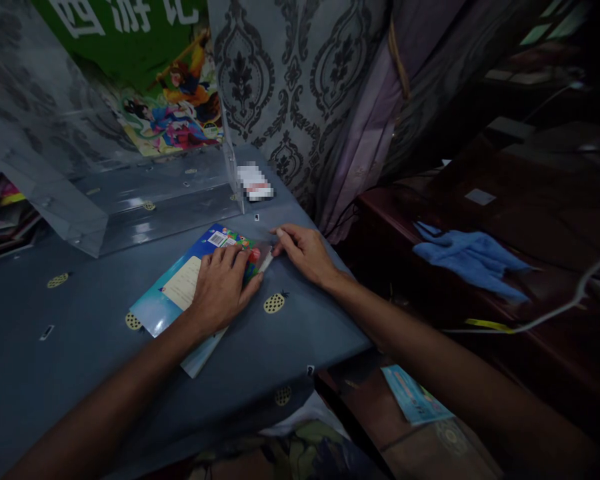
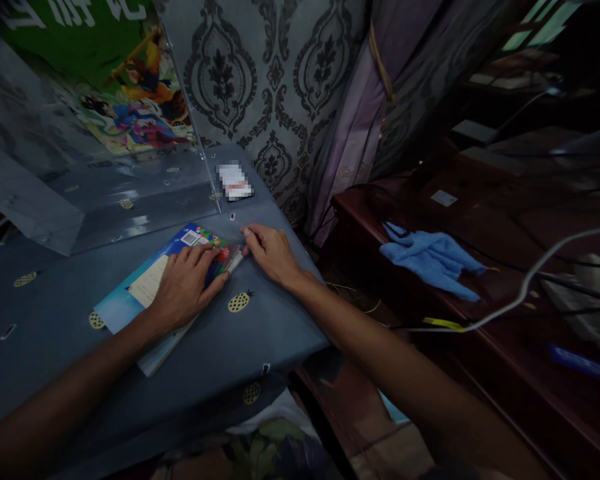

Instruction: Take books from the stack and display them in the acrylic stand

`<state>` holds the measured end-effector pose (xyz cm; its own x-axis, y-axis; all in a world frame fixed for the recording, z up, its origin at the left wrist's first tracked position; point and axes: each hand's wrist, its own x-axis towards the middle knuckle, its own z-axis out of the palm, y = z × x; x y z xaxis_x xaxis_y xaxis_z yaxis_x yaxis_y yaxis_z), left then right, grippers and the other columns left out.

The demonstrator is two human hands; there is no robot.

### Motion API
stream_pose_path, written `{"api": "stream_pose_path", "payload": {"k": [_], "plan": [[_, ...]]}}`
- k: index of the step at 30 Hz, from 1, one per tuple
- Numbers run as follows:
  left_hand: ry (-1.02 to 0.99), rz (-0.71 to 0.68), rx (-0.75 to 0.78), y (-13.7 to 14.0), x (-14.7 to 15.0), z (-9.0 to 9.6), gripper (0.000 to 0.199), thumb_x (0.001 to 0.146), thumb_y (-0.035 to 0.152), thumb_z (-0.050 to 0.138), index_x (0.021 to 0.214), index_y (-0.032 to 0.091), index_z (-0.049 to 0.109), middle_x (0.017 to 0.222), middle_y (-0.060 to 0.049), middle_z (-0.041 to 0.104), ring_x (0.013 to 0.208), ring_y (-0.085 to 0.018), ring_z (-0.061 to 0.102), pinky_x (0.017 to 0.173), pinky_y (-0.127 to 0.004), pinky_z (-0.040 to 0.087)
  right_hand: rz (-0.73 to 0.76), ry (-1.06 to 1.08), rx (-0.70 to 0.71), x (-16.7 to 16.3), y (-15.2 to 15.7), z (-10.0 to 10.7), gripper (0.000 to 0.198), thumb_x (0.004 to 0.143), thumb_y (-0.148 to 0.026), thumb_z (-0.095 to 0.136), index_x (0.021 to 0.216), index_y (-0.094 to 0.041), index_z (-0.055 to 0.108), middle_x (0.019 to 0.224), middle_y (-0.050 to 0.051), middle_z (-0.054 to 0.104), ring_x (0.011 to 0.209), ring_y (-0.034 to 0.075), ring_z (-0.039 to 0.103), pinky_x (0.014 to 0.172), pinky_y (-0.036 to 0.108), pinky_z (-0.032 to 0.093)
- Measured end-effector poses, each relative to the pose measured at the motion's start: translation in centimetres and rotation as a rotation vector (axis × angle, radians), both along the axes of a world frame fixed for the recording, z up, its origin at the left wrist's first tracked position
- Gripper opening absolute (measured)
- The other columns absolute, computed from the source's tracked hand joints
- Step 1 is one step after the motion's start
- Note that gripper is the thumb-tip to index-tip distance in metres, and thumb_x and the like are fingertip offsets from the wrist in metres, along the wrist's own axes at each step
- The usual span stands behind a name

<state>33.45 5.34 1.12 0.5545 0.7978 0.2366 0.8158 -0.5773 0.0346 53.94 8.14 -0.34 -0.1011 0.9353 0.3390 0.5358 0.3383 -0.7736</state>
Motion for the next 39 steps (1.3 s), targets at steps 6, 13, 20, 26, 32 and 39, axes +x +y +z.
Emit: {"api": "stream_pose_path", "payload": {"k": [6,13,20,26,32,39], "plan": [[-0.041,0.000,-0.016,0.01,-0.04,-0.05,0.044,0.100,0.046,0.045,0.130,0.015,0.056,0.131,-0.015,0.059,0.117,-0.034,0.052,0.093,-0.049,0.045,0.000,-0.001,-0.006,0.02,0.04,-0.03,0.036,0.102,-0.040,0.043,0.094,-0.020,0.072,0.070,0.001,0.073,0.072,0.019,0.068,0.077,0.031,0.049],[-0.068,-0.003,-0.034,-0.04,-0.09,-0.02,0.044,0.100,0.046,0.045,0.130,0.017,0.056,0.133,-0.015,0.058,0.117,-0.034,0.052,0.094,-0.050,0.044,0.001,-0.003,0.001,0.01,0.06,0.02,0.035,0.101,-0.036,0.044,0.083,-0.021,0.069,0.069,0.000,0.073,0.071,0.018,0.067,0.076,0.030,0.049],[-0.039,-0.001,-0.015,-0.01,-0.16,-0.01,0.043,0.100,0.045,0.046,0.131,0.016,0.055,0.134,-0.014,0.059,0.116,-0.033,0.052,0.092,-0.048,0.044,0.003,0.005,0.030,0.00,0.15,-0.15,0.033,0.100,-0.032,0.044,0.080,-0.021,0.068,0.068,0.000,0.072,0.070,0.018,0.067,0.076,0.029,0.048],[-0.055,0.004,-0.020,0.04,-0.15,-0.13,0.042,0.101,0.045,0.044,0.129,0.016,0.056,0.133,-0.014,0.059,0.115,-0.033,0.053,0.092,-0.049,0.044,0.005,0.003,0.011,0.09,0.18,-0.21,0.031,0.100,-0.032,0.044,0.094,-0.020,0.072,0.069,0.000,0.073,0.070,0.019,0.067,0.075,0.030,0.048],[-0.065,0.013,-0.018,0.01,-0.03,-0.13,0.042,0.101,0.043,0.042,0.129,0.016,0.057,0.132,-0.014,0.060,0.116,-0.033,0.053,0.093,-0.049,0.045,-0.011,0.003,0.014,0.02,0.04,-0.06,0.034,0.101,-0.037,0.044,0.102,-0.019,0.073,0.069,0.001,0.073,0.067,0.019,0.066,0.071,0.031,0.048],[-0.044,0.017,0.017,-0.04,-0.01,-0.09,0.040,0.101,0.043,0.044,0.128,0.017,0.058,0.129,-0.013,0.062,0.114,-0.032,0.054,0.091,-0.046,0.045,-0.095,0.057,0.070,-0.11,-0.39,0.14,0.037,0.102,-0.041,0.042,0.110,-0.020,0.072,0.074,0.002,0.074,0.073,0.019,0.068,0.073,0.031,0.050]]}}
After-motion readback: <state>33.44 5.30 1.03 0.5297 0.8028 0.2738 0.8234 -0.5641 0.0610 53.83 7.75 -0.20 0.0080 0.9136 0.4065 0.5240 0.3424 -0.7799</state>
